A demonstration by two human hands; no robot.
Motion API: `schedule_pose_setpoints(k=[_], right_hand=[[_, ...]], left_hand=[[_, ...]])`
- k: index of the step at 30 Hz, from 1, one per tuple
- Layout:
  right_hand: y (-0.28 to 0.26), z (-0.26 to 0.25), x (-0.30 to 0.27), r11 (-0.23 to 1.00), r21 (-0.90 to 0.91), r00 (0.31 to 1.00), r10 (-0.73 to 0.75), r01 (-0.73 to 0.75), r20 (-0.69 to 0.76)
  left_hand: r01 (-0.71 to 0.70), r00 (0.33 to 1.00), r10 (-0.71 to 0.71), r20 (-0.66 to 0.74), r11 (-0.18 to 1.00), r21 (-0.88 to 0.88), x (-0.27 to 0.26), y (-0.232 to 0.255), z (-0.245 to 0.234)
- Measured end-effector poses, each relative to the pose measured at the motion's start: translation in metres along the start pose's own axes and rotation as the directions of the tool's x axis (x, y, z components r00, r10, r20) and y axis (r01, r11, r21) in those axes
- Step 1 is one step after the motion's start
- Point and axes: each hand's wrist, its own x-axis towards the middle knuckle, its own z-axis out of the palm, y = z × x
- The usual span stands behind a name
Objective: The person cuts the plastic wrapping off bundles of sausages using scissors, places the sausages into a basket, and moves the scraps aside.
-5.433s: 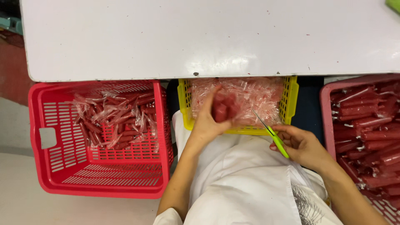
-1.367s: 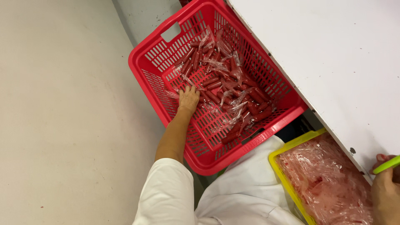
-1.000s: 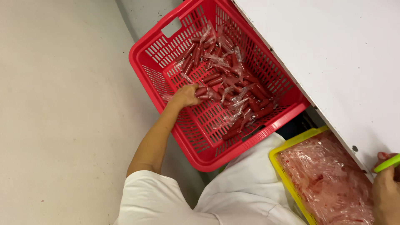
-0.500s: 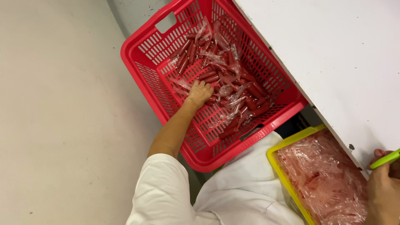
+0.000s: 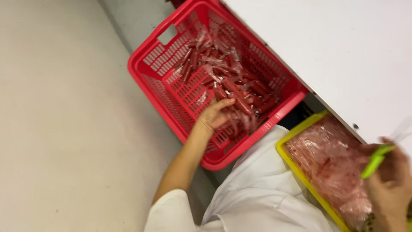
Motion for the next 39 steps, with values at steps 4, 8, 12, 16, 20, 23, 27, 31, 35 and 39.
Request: schedule_pose_setpoints(k=[4, 8, 12, 16, 20, 23, 27, 31, 35, 39], right_hand=[[0.025, -0.016, -0.065, 0.872, -0.487, 0.997, -0.007, 0.047, 0.083], [0.011, 0.001, -0.111, 0.930, -0.367, 0.989, 0.031, 0.024, 0.142], [-0.005, -0.001, -0.132, 0.971, -0.101, 0.972, 0.206, -0.217, -0.112], [-0.014, -0.010, -0.138, 0.859, 0.399, 0.871, 0.433, -0.320, -0.233], [-0.010, -0.019, -0.135, 0.799, 0.528, 0.860, 0.458, -0.288, -0.224], [0.016, -0.020, -0.138, 0.749, 0.639, 0.890, 0.399, -0.176, -0.223], [0.020, -0.022, -0.142, 0.661, 0.743, 0.915, 0.358, -0.108, -0.185], [0.017, -0.028, -0.160, 0.749, 0.544, 0.825, 0.540, -0.379, -0.169], [0.019, -0.019, -0.156, 0.820, 0.415, 0.876, 0.472, -0.393, -0.103], [0.029, -0.011, -0.141, 0.774, 0.462, 0.828, 0.544, -0.433, -0.137]], left_hand=[[-0.037, 0.999, 0.041, 0.031, 0.989, -0.143, 0.019, -0.083, 0.080], [0.085, 0.984, -0.132, -0.123, 0.939, -0.334, 0.035, -0.152, 0.148], [0.201, 0.963, -0.252, -0.092, 0.906, -0.374, 0.035, -0.199, 0.203], [0.296, 0.941, -0.336, -0.031, 0.866, -0.404, 0.031, -0.225, 0.219], [0.338, 0.921, -0.386, -0.046, 0.854, -0.396, 0.025, -0.239, 0.222], [0.303, 0.921, -0.366, -0.132, 0.887, -0.349, 0.025, -0.246, 0.222], [0.261, 0.912, -0.324, -0.250, 0.931, -0.255, 0.035, -0.248, 0.212], [0.257, 0.898, -0.379, -0.222, 0.864, -0.432, 0.040, -0.241, 0.221], [0.287, 0.872, -0.388, -0.297, 0.899, -0.332, 0.041, -0.243, 0.233], [0.283, 0.891, -0.379, -0.249, 0.893, -0.349, 0.032, -0.244, 0.246]])
